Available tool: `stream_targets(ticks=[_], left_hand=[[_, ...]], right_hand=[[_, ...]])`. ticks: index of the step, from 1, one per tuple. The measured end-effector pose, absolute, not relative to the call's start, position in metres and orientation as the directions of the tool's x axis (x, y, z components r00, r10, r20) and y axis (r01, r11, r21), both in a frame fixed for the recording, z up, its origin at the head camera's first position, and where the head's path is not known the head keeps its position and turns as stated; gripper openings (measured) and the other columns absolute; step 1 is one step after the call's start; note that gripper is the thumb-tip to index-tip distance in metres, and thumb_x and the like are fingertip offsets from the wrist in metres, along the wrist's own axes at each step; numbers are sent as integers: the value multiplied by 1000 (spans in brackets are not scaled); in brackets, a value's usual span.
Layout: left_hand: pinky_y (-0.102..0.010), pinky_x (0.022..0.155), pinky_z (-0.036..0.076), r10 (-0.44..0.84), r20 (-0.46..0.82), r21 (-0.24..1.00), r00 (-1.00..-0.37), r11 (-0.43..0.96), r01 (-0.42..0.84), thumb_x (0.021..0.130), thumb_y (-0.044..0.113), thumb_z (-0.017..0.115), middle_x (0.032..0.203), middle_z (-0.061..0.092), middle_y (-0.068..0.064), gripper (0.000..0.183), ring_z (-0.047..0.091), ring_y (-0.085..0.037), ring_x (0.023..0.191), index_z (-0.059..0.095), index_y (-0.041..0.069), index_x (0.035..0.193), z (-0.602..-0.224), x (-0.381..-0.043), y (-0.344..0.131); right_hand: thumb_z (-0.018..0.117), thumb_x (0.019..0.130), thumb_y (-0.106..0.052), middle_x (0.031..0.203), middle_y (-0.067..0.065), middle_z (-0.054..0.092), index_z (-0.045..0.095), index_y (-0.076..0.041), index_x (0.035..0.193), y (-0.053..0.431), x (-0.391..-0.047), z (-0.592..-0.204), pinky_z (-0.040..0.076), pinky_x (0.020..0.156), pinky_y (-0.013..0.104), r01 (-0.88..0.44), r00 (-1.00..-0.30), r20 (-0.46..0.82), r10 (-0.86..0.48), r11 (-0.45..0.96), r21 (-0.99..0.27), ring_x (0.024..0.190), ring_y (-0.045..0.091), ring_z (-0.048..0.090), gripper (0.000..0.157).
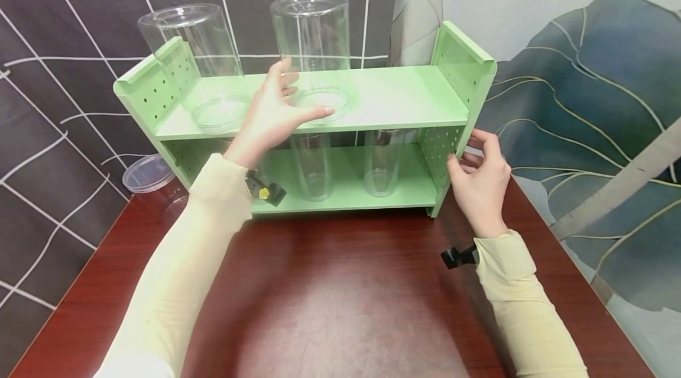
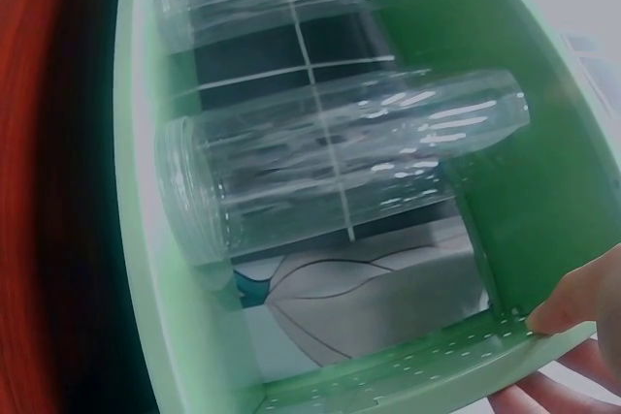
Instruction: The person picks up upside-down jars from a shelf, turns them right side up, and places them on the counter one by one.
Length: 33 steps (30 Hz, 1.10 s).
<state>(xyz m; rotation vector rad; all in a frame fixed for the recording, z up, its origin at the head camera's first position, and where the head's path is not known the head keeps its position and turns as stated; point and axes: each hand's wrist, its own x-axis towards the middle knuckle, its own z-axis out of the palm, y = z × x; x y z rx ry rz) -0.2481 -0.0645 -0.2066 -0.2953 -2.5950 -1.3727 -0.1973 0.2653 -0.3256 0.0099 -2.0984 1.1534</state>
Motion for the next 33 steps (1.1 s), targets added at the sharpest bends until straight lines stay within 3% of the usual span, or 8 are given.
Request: stream_targets(ticks=[9,18,33], left_hand=[[-25,103,44,60,327,826,-943,466,316,73,44,92,151,47,0,111,47,-14,133,25,21,159,-213,-242,-65],[-22,103,44,37,426,866,-904,273,419,72,38,94,147,50,2,109,51,-15,128,30,22,158,-220,-228,-74],[-25,103,46,54,567,790,-822,247,561,74,30,94,140,57,-3,99,54,-13,127,37,15,155,-233,-204,-81]], right_hand=[[71,87,2,120,14,65,58,-5,134,270,-203,-334,56,78,15,-348,-727,605,326,585,-733,94,4,69,49],[71,87,3,120,16,65,58,-4,133,268,-202,-332,55,77,14,-366,-723,616,313,583,-725,93,3,69,48],[72,88,1,122,13,65,58,-7,135,271,-202,-333,56,80,17,-341,-728,605,322,596,-727,98,7,70,50]])
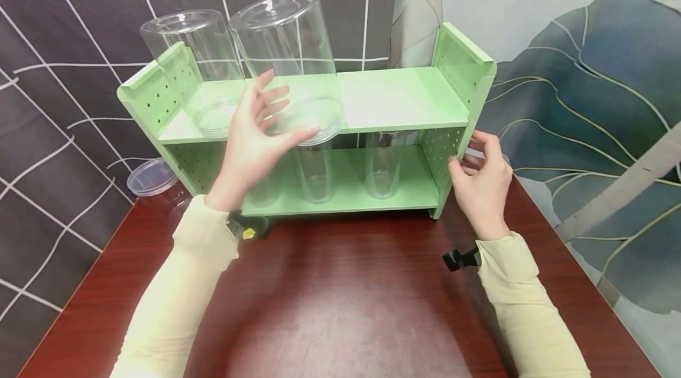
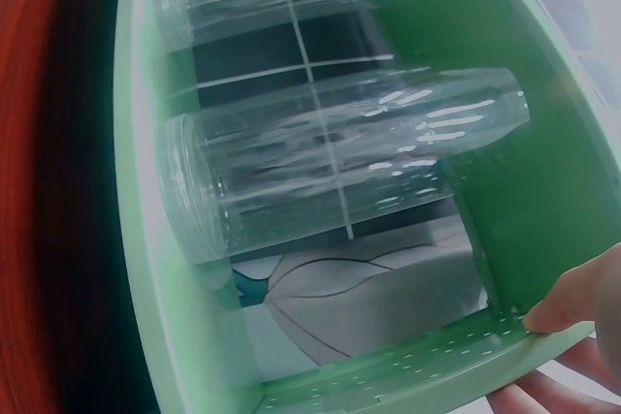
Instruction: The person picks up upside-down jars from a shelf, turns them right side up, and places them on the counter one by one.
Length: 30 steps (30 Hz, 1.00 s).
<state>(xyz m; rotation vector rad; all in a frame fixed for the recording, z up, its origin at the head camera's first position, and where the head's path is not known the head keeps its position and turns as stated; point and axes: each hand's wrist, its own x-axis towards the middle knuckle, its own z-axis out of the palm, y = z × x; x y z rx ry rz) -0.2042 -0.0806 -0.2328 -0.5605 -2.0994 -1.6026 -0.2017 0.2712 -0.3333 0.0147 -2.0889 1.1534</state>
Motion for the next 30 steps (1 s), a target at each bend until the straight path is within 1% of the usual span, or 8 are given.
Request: stream_targets(ticks=[6,9,14,19,22,25,30], left_hand=[[-27,102,48,86,587,781,-805,204,591,74,30,93,140,58,-3,97,56,-10,124,39,16,154,-241,-191,-80],[-28,103,48,109,594,776,-797,185,603,75,29,93,140,59,-4,97,57,-10,124,39,16,154,-245,-184,-79],[-30,103,48,123,600,775,-791,156,612,74,24,93,139,59,-6,96,59,-12,122,40,18,154,-253,-173,-78],[-31,103,48,141,601,776,-786,132,617,73,19,94,140,59,-8,96,59,-14,121,40,15,153,-261,-165,-77],[-32,104,48,151,603,773,-783,130,620,72,17,94,139,60,-6,96,59,-14,123,40,14,152,-268,-160,-78],[-33,104,49,161,609,767,-777,129,628,71,15,95,139,60,-3,97,58,-14,124,41,13,151,-279,-157,-79],[-34,104,49,184,612,759,-769,138,637,69,15,96,140,60,-3,99,57,-16,127,41,11,152,-301,-154,-82]], right_hand=[[72,88,1,122,12,65,57,-7,136,272,-201,-334,56,80,17,-338,-730,602,323,595,-729,98,7,70,50],[72,88,1,122,14,65,57,-7,135,271,-200,-333,56,80,17,-341,-728,603,326,591,-731,97,6,70,50],[72,88,2,122,15,65,58,-6,135,271,-200,-333,55,80,17,-344,-727,604,325,589,-731,96,5,70,50],[73,88,1,121,11,66,58,-6,135,272,-202,-335,55,78,15,-356,-726,610,318,586,-728,95,3,69,51],[73,88,1,121,10,66,58,-7,135,273,-203,-336,55,78,14,-358,-728,608,317,580,-731,94,2,68,50],[73,88,1,121,11,66,58,-8,135,273,-203,-336,55,78,15,-359,-727,609,316,581,-730,94,2,68,50],[71,88,2,120,13,65,58,-6,134,269,-199,-332,55,79,14,-363,-730,607,314,575,-733,94,3,69,49]])
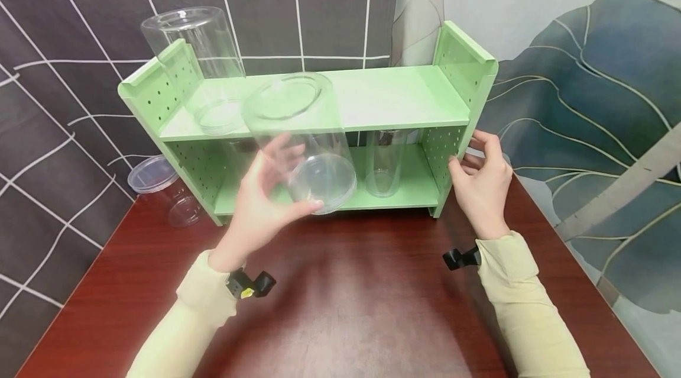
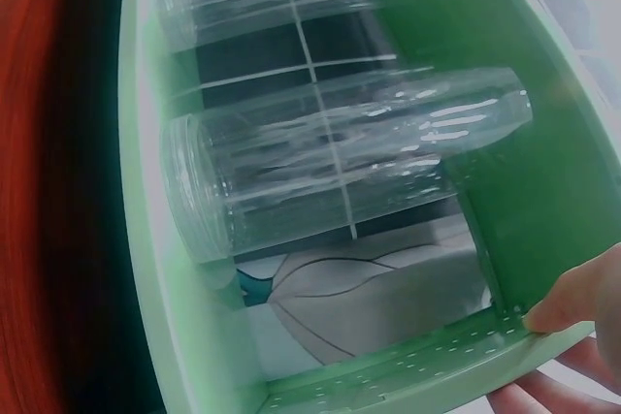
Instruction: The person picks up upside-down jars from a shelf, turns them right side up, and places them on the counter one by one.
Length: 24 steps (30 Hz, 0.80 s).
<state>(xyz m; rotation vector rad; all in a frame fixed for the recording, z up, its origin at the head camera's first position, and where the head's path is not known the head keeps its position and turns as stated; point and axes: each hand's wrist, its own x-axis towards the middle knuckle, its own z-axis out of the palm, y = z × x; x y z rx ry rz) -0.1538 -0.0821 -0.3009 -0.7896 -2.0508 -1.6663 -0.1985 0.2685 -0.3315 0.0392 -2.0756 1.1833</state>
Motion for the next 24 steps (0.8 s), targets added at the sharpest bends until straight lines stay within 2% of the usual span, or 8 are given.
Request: stream_targets(ticks=[7,11,18,24], left_hand=[[-36,104,48,203,569,781,-797,170,601,67,21,98,141,58,8,97,57,-13,124,43,21,147,-330,-146,-88],[-37,106,46,201,518,804,-831,217,554,66,26,98,140,57,12,98,55,-12,126,43,22,147,-346,-141,-94],[-41,108,44,181,397,846,-900,308,435,65,28,99,147,50,6,107,52,-17,128,41,20,153,-369,-134,-106],[-40,105,47,203,374,834,-905,353,424,63,31,100,143,52,6,105,55,-17,121,44,23,152,-383,-131,-112]], right_hand=[[73,88,0,121,10,65,59,-10,135,271,-201,-335,55,79,15,-362,-737,598,314,564,-742,96,5,69,50],[73,88,-2,120,10,65,60,-13,135,272,-200,-336,55,78,14,-375,-732,608,306,563,-736,96,4,69,50],[72,89,-4,120,9,66,59,-16,135,270,-199,-336,55,79,16,-371,-731,614,296,583,-723,98,6,70,49],[72,90,-4,122,9,66,59,-17,136,271,-199,-336,56,80,17,-363,-740,602,300,576,-733,99,8,70,50]])
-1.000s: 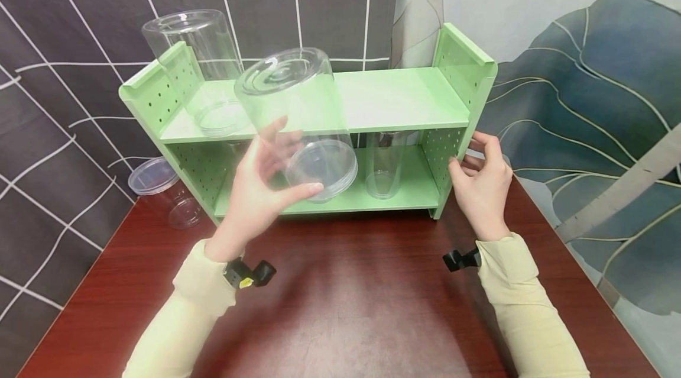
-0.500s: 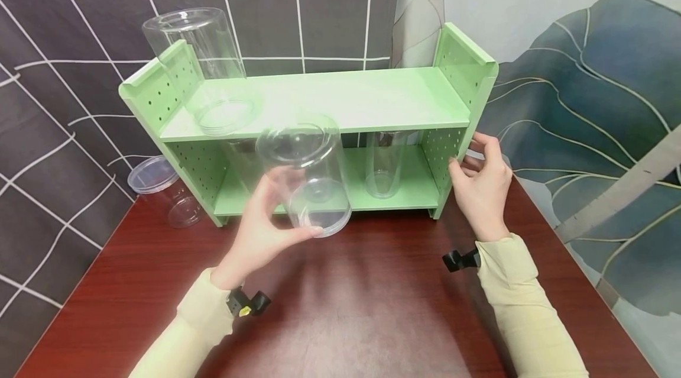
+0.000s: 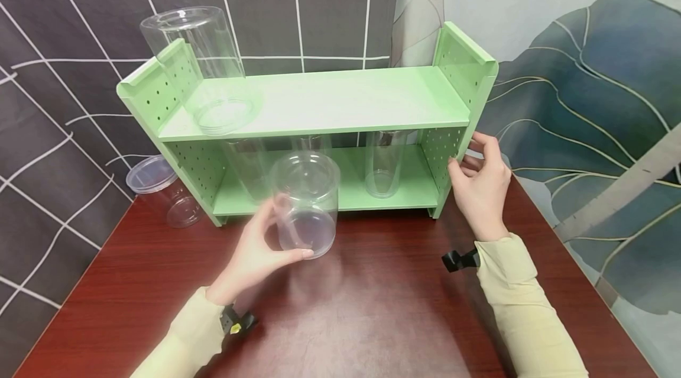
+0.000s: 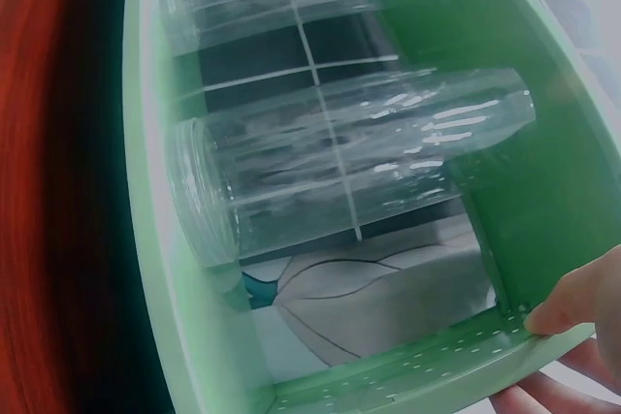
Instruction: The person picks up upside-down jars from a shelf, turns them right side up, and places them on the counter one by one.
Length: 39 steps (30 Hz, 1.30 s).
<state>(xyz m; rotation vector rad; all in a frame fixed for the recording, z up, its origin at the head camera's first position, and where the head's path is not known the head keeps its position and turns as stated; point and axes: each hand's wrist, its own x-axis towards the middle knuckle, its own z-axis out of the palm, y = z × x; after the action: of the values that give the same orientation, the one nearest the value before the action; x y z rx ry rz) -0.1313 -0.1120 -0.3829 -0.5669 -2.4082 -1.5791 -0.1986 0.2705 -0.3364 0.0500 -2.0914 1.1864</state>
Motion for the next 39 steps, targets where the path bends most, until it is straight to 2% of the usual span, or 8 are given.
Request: stream_targets(ticks=[6,10,14,17,20,24,31,39], left_hand=[[-43,104,47,230,351,824,-908,385,416,63,38,99,138,53,9,102,56,-12,121,46,26,150,-391,-126,-116],[-46,103,47,243,346,810,-906,410,420,63,39,98,140,50,10,105,53,-13,123,43,30,152,-394,-124,-117],[-48,104,44,261,358,793,-897,423,440,65,39,97,142,49,12,105,47,-15,126,42,34,154,-394,-124,-116],[-50,105,43,267,363,791,-893,418,447,65,41,97,144,49,11,105,46,-15,128,43,31,154,-393,-125,-114],[-49,105,42,264,368,791,-891,415,450,66,42,96,144,50,11,101,46,-13,128,46,28,152,-391,-125,-112],[-48,107,39,263,375,784,-889,423,455,67,44,95,140,52,16,93,45,-10,129,51,28,147,-389,-125,-108],[-47,103,42,286,385,766,-878,431,477,65,44,96,133,55,17,88,46,-10,124,55,29,141,-387,-125,-99],[-44,101,46,316,419,728,-851,442,523,63,44,96,132,55,14,86,46,-10,122,57,27,137,-384,-124,-92]], right_hand=[[76,87,-1,127,9,64,55,-17,142,271,-194,-337,55,82,16,-341,-764,578,286,581,-739,100,6,68,60],[81,83,0,139,6,55,44,-17,150,266,-183,-335,52,93,18,-328,-763,578,290,597,-732,115,12,61,78],[82,79,3,147,4,44,35,-14,153,246,-161,-321,44,105,23,-397,-698,641,318,574,-717,132,17,46,89],[81,76,8,146,8,46,42,-4,148,227,-144,-308,43,107,27,-518,-619,731,287,551,-654,133,22,44,83],[82,72,9,139,14,53,52,4,140,215,-135,-304,44,106,28,-614,-573,798,187,548,-569,128,26,49,75],[87,71,-4,136,13,59,57,2,138,211,-136,-313,44,107,31,-696,-591,805,-46,534,-480,125,26,53,74],[92,73,-38,153,1,46,49,-11,149,194,-133,-337,30,119,44,-731,-674,570,-470,535,-422,144,27,37,91],[97,62,-47,149,3,50,49,-12,149,179,-133,-354,29,119,50,-736,-676,405,-616,601,-314,140,25,40,105]])
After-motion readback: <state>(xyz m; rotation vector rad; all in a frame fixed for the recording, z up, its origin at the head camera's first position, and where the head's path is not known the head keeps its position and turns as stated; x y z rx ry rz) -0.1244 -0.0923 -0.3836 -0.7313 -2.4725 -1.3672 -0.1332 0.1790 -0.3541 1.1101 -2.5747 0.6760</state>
